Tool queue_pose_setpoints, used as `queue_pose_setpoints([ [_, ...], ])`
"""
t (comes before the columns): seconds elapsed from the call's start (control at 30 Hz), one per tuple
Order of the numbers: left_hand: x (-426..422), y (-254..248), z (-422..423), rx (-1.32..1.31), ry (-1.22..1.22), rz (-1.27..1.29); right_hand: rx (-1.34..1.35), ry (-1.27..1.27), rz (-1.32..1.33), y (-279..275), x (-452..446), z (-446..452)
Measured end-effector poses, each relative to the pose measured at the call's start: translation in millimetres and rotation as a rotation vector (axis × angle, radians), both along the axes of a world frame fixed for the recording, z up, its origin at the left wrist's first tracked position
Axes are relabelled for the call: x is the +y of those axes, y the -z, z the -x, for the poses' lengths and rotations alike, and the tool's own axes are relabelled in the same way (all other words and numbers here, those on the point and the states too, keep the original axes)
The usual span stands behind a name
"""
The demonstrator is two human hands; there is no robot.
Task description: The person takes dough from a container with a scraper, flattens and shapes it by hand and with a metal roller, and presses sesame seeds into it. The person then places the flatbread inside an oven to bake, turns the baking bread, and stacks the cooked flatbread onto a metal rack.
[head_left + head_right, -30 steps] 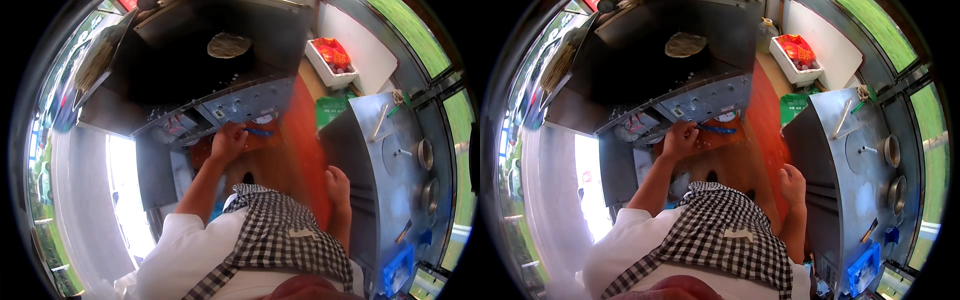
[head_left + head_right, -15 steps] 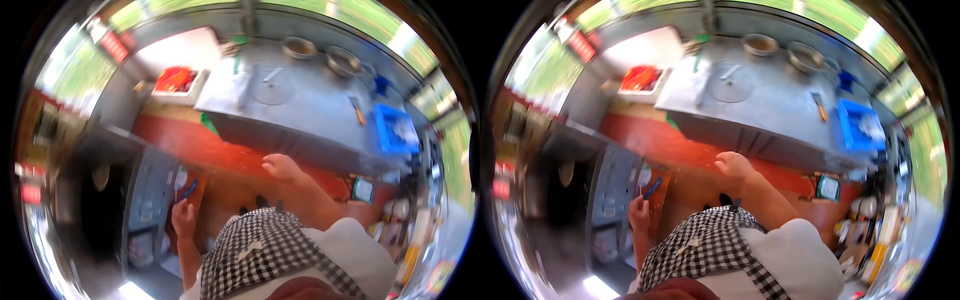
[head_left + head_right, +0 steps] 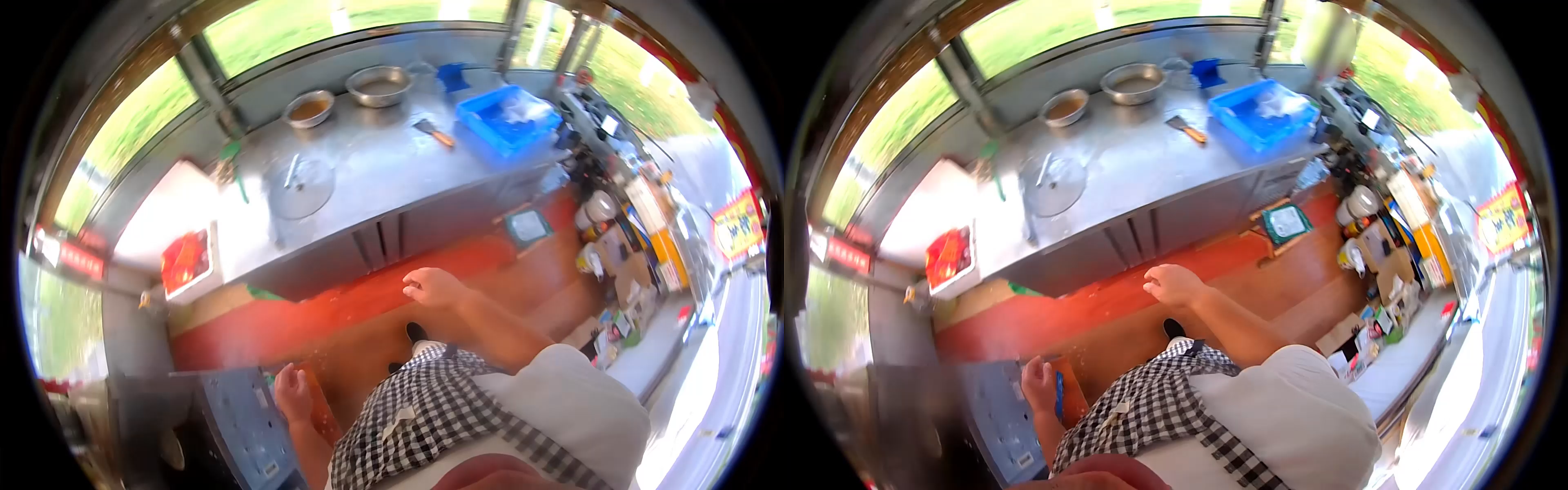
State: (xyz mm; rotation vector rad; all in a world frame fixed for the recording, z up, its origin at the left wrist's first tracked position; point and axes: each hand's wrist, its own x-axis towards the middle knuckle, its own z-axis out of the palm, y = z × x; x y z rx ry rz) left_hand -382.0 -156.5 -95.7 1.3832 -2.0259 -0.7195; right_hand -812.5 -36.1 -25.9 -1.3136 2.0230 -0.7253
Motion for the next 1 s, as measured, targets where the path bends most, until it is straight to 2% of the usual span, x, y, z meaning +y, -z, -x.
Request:
queue_pose_setpoints([
  [0.27,-46.8,9.0,66.0,-0.059,0.243,0.017,0.061,0.282,0.057,0.8,64.0,38.8],
  [0.47,-71.9,7.5,155.2,0.041,0.306,0.042,0.035,0.412,0.057,-0.6,98.4,92.8],
  [0.57,-83.4,15.2,200.8,0.032,0.348,-0.032,0.037,0.452,0.062,5.9,109.6,129.4],
  [0.77,-70.4,-10.8,301.1,0.025,0.476,0.008,0.06,0.512,0.125,14.2,126.9,201.4],
  [1.0,-66.6,-12.9,381.7,0.031,0.545,0.038,0.029,0.595,0.108,24.2,143.9,266.4],
])
